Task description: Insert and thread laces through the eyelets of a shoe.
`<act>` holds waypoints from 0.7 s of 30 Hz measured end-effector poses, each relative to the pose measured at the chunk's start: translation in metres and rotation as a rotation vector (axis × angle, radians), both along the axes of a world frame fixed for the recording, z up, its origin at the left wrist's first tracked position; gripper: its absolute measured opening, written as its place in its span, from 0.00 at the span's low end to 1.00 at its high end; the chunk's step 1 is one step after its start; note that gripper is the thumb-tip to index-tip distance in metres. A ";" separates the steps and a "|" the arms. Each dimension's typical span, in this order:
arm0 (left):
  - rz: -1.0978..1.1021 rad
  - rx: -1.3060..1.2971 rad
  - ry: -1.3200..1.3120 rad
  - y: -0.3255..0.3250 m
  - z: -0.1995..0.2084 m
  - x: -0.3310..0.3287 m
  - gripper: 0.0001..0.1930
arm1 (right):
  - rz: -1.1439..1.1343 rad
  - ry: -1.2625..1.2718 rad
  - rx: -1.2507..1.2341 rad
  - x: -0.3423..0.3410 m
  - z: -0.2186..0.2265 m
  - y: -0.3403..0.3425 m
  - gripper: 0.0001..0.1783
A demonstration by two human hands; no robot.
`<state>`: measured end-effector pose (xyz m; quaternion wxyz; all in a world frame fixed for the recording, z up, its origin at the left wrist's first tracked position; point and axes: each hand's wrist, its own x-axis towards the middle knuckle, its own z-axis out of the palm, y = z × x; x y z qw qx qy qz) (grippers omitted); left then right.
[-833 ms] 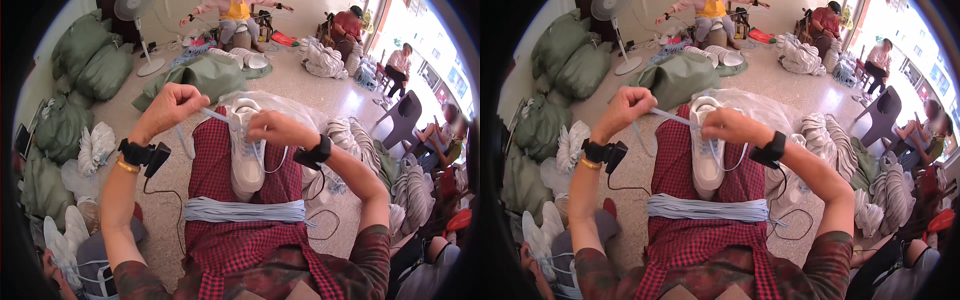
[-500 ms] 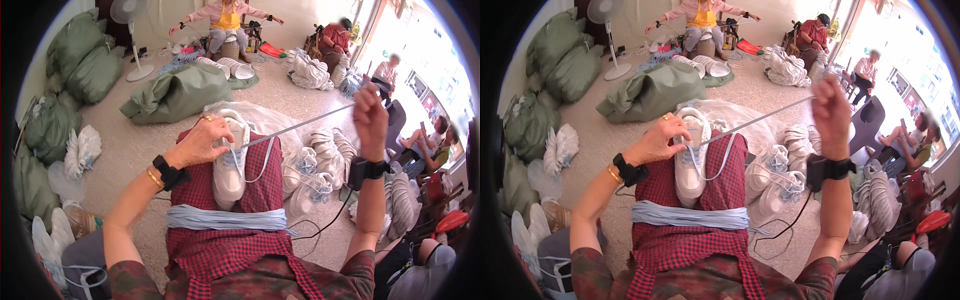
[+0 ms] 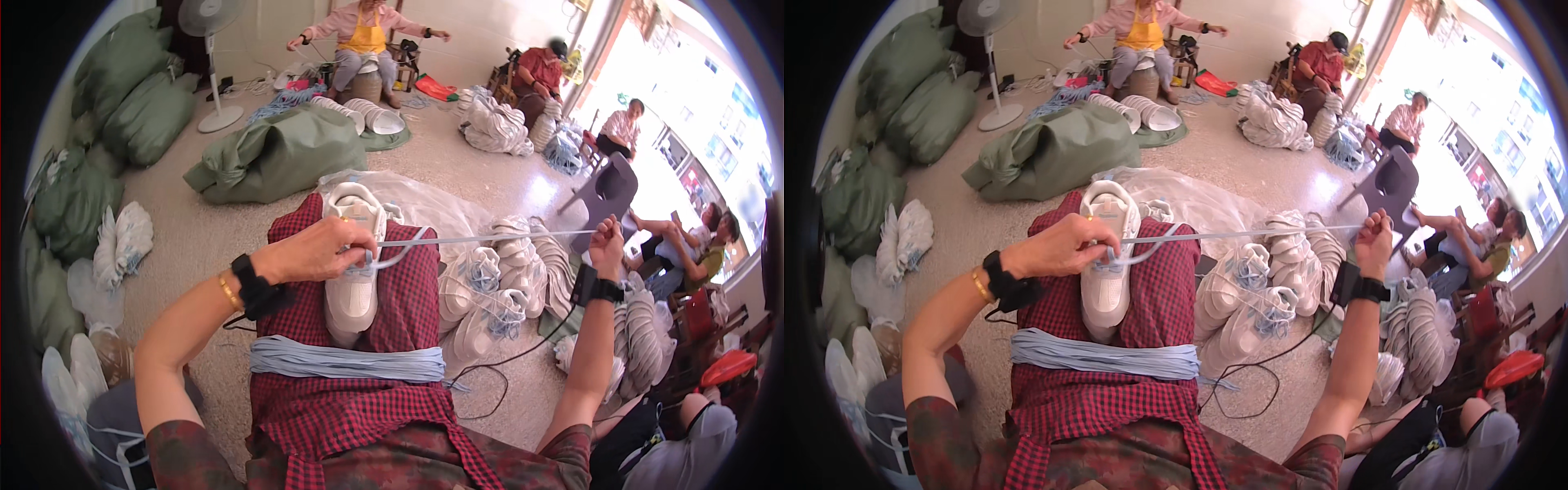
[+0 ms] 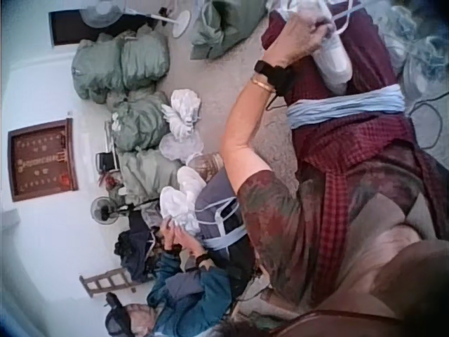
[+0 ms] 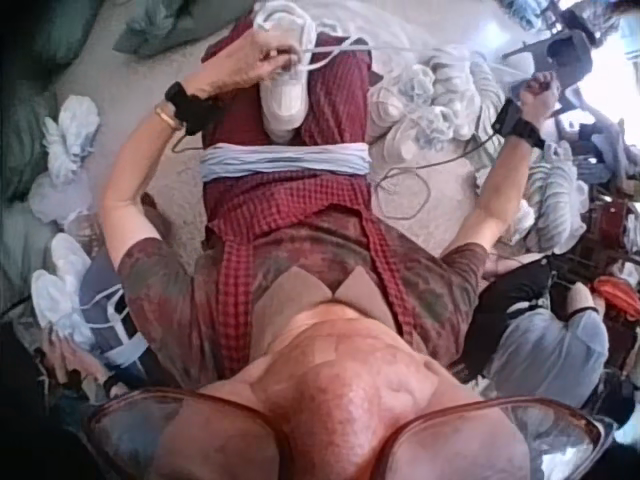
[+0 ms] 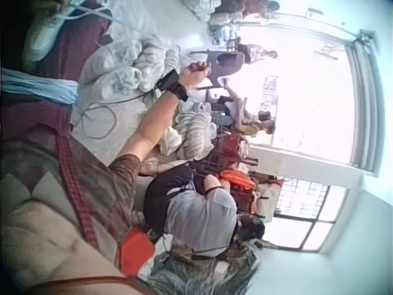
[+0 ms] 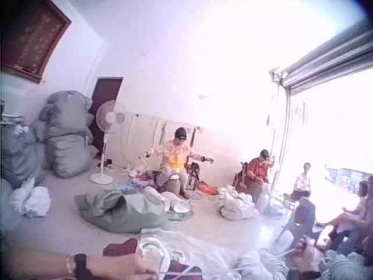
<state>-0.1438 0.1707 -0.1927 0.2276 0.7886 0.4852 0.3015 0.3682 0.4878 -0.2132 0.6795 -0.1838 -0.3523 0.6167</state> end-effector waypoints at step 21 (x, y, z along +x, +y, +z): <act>0.912 0.580 -1.342 -0.251 -0.009 -0.375 0.10 | -0.389 0.039 -0.306 0.082 -0.132 0.091 0.09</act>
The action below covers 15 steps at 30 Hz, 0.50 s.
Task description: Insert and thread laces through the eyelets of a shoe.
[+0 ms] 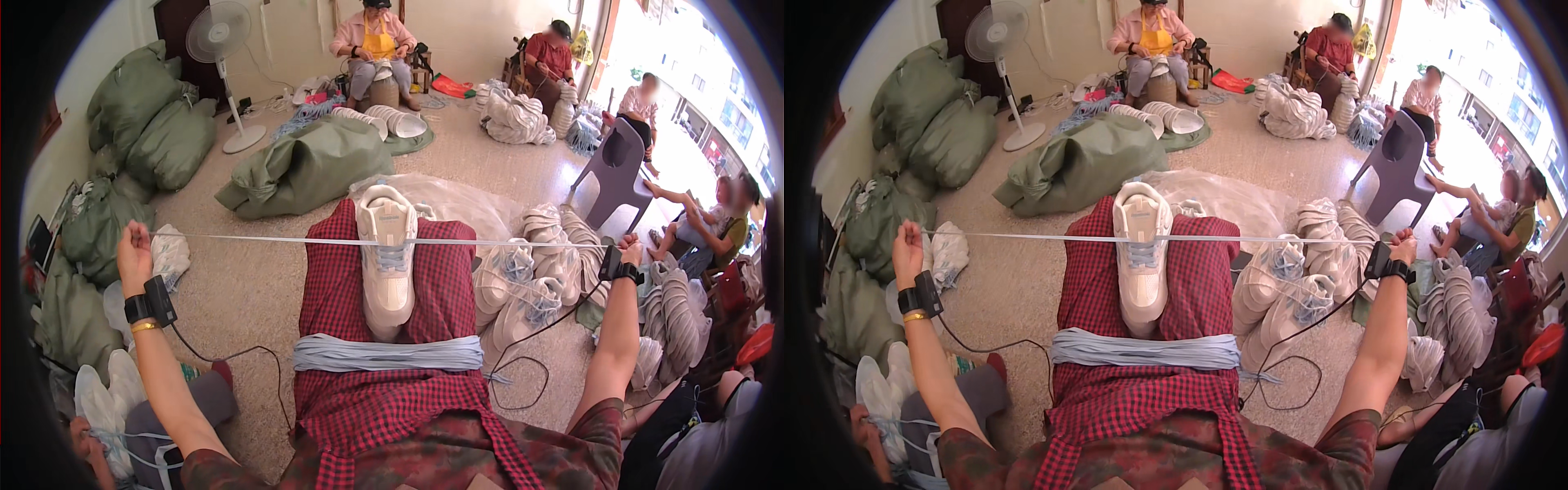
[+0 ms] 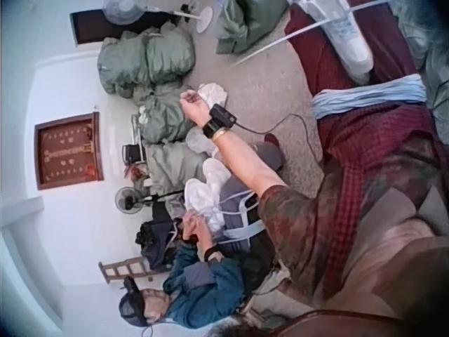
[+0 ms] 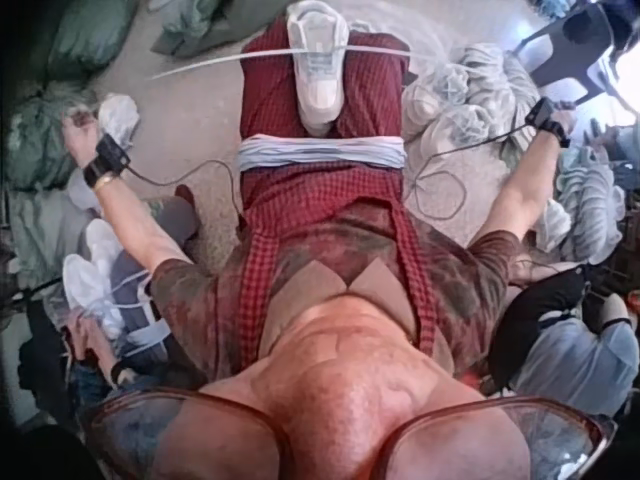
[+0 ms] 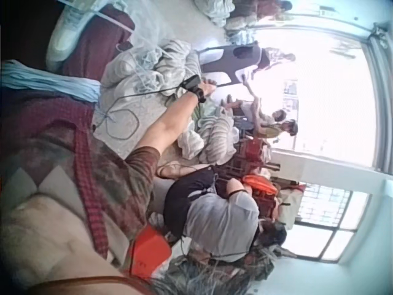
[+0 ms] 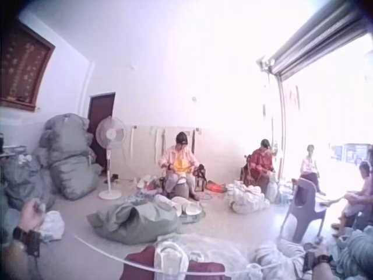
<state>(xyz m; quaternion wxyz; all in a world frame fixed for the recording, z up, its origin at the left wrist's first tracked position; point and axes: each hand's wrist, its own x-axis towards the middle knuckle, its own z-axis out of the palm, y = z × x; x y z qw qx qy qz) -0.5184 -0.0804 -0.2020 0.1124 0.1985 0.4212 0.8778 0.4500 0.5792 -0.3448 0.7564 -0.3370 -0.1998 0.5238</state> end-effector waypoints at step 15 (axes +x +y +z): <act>0.295 -0.063 -0.243 -0.044 -0.170 -0.090 0.13 | 0.063 -0.529 0.017 -0.076 0.027 -0.054 0.16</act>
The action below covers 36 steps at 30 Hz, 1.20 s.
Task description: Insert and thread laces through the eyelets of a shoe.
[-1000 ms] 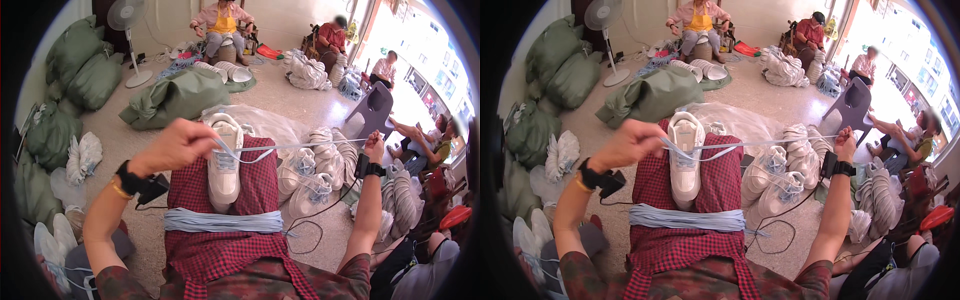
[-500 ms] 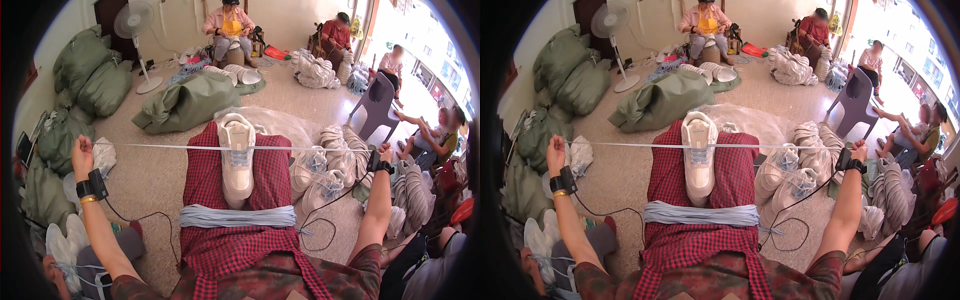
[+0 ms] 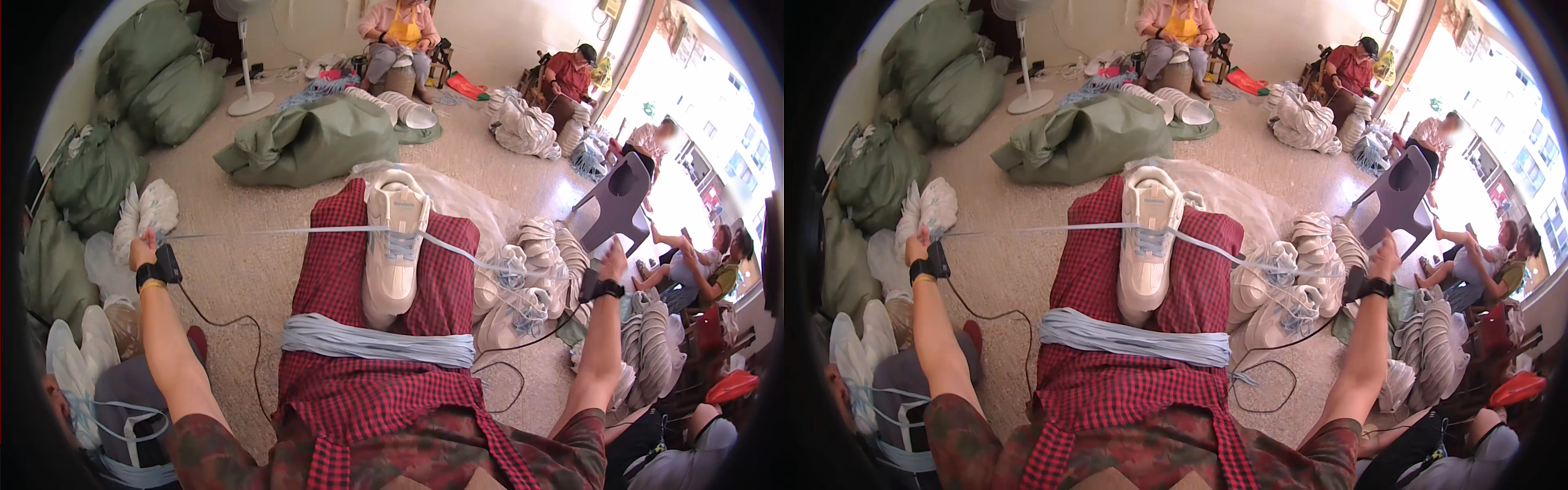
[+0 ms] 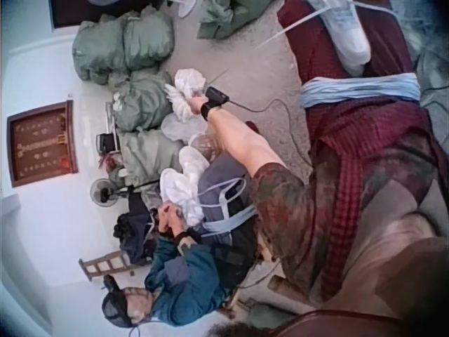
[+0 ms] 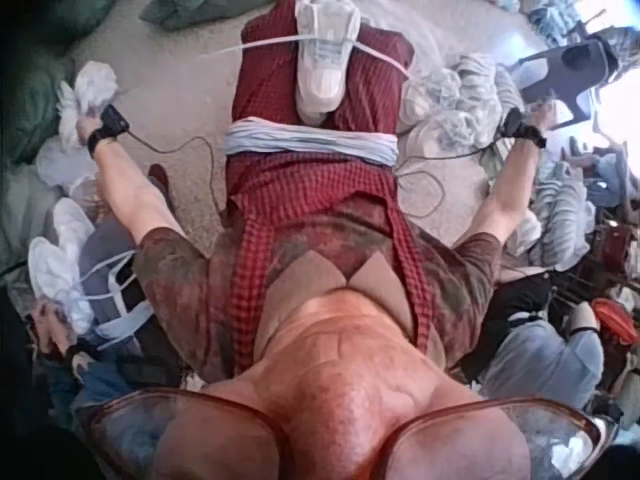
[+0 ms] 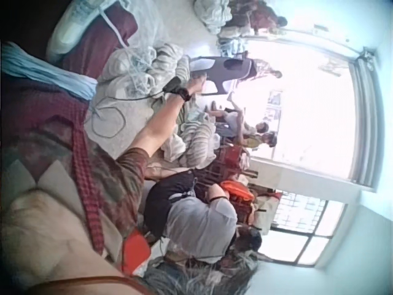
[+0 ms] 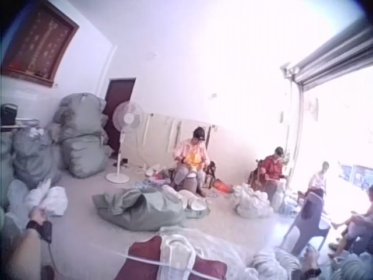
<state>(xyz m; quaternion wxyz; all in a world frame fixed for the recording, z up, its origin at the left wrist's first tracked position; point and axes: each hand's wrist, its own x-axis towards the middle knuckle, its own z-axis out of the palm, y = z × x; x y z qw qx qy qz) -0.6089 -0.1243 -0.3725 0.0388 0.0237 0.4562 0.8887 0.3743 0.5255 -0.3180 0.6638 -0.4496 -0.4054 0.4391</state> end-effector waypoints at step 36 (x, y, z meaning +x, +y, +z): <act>-1.068 -0.341 0.406 0.257 0.088 0.400 0.10 | 0.923 -1.650 0.779 -0.387 0.122 -0.233 0.08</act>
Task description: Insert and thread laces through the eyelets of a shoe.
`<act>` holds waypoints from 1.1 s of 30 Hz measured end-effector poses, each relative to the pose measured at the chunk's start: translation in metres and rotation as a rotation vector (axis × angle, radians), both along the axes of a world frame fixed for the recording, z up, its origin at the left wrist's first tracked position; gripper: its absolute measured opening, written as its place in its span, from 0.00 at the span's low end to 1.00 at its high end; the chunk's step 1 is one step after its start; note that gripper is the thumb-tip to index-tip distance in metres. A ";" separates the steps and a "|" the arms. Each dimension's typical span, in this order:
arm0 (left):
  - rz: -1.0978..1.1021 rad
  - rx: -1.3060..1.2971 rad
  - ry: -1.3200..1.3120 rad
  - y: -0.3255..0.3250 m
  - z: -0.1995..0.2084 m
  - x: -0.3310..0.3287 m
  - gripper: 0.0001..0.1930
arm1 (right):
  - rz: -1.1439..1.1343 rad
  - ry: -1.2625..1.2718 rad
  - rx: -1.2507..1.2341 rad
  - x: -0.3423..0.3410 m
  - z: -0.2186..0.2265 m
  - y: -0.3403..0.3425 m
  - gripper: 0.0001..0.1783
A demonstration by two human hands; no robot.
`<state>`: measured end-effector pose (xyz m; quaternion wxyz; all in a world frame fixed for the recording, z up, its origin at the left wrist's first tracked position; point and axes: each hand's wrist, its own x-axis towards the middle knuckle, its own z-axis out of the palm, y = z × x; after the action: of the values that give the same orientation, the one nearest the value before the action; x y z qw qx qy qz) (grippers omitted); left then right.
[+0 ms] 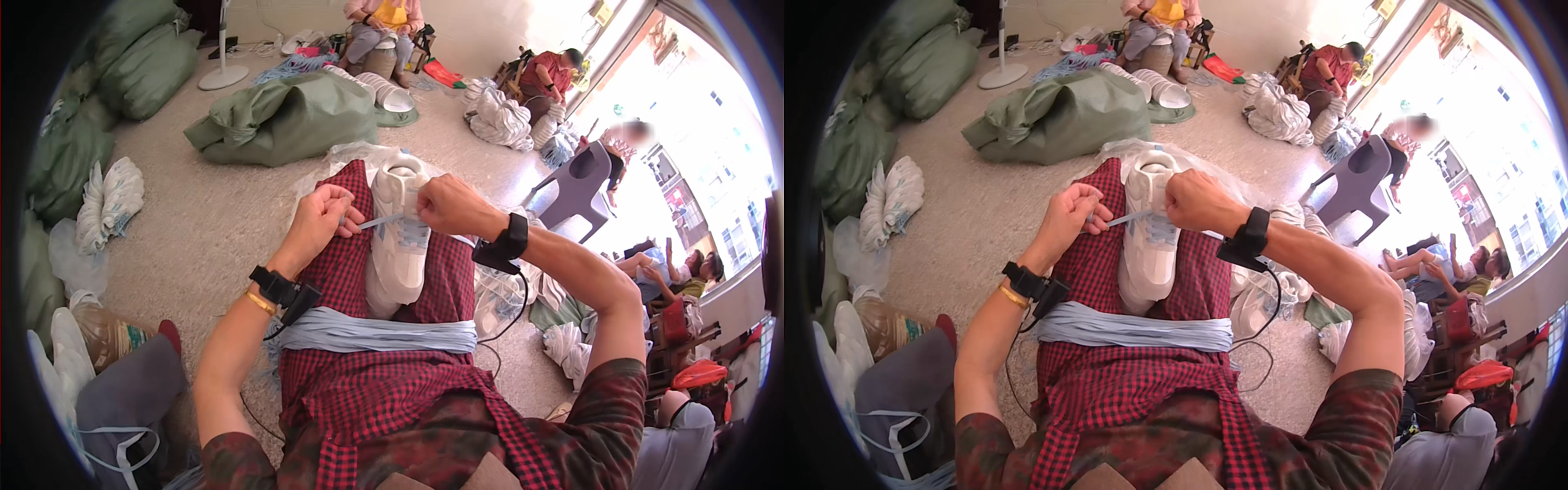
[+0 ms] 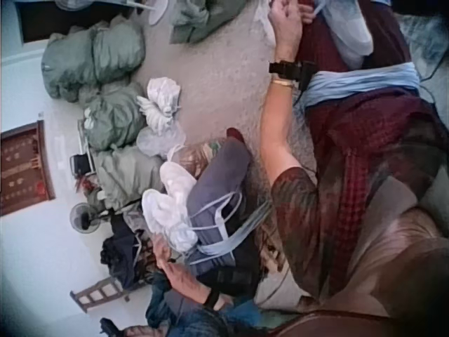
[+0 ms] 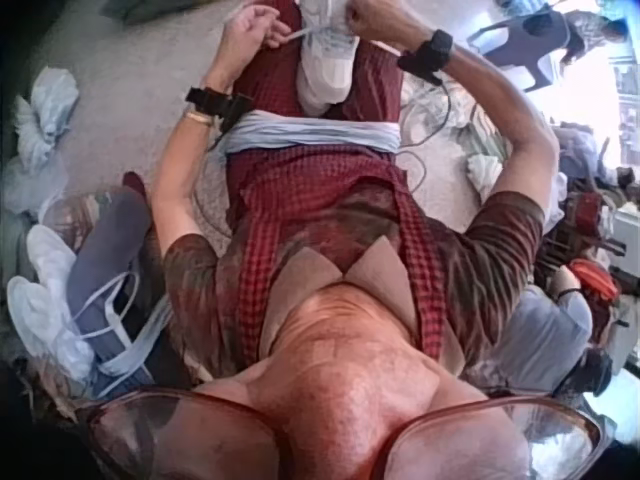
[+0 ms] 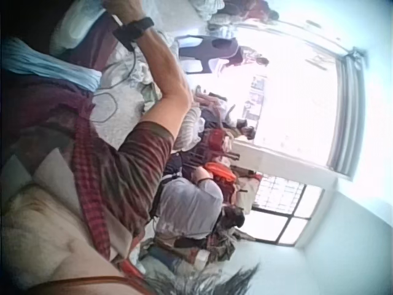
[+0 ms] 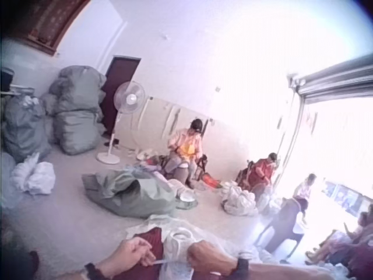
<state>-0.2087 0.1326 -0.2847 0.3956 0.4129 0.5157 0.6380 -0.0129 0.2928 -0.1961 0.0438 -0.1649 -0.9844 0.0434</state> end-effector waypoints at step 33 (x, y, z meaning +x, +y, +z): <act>0.047 0.073 0.037 0.000 -0.011 0.001 0.11 | -0.010 0.048 0.124 -0.005 -0.004 -0.027 0.08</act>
<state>-0.2082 0.1324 -0.2956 0.3558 0.4266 0.5088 0.6577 -0.0180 0.2658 -0.2004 0.0779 -0.1659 -0.9830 -0.0139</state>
